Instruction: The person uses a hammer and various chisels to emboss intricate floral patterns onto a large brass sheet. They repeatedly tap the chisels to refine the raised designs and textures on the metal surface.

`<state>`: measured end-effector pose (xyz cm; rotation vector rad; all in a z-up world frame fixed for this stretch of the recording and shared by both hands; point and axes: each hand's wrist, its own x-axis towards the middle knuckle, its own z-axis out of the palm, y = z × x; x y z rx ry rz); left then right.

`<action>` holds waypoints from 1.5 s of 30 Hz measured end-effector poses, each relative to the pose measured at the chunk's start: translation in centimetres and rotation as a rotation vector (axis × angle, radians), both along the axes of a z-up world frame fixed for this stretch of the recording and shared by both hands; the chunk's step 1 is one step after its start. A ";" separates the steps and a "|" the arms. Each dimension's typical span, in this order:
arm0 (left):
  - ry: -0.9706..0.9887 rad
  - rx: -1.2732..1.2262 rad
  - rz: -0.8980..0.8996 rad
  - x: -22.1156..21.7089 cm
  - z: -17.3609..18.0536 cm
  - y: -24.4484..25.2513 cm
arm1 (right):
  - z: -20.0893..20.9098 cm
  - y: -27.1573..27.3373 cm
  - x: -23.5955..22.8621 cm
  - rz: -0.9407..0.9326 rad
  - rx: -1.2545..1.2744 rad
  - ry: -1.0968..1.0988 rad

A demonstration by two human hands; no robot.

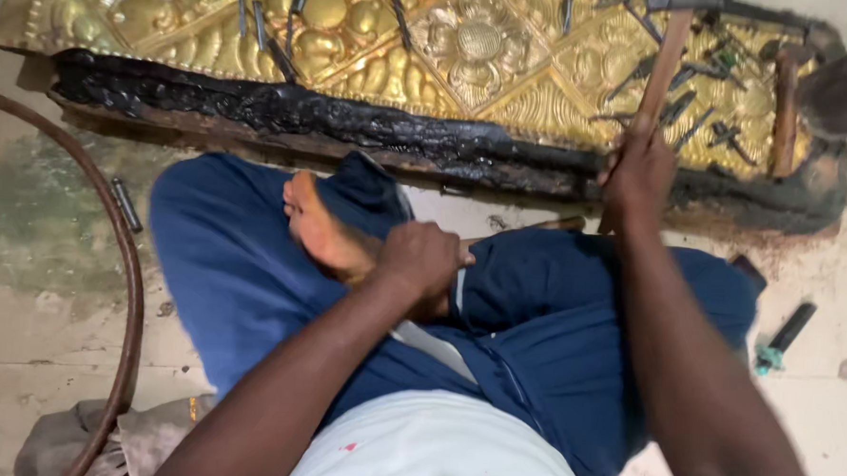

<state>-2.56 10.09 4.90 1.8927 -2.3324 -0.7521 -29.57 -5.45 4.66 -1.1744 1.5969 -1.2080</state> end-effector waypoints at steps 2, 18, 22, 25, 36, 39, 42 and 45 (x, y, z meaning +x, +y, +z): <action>0.047 0.026 0.028 -1.0 0.6 2.2 | 1.8 -0.7 -0.9 0.007 0.168 -0.154; -0.137 -0.411 -0.272 0.1 -12.3 -10.4 | -4.5 -1.6 0.0 0.134 0.471 -0.395; -0.033 -0.274 -0.169 -0.2 -14.8 -11.4 | -4.4 -1.2 0.8 0.143 0.476 -0.425; 0.111 -0.276 -0.229 -0.1 -15.5 -12.0 | -4.3 -1.8 0.8 0.145 0.470 -0.393; 0.167 -0.089 -0.265 -1.0 -7.3 -10.6 | -3.9 -2.3 1.3 0.176 0.457 -0.353; 0.304 -0.215 -0.242 0.3 -4.2 -11.3 | -3.6 -2.1 1.0 0.173 0.459 -0.366; 0.407 -0.217 -0.242 1.9 -2.3 -13.0 | -3.2 -2.3 1.2 0.159 0.442 -0.375; 0.624 -0.167 -0.043 3.3 -1.8 -15.1 | -2.4 -2.5 1.7 0.163 0.430 -0.328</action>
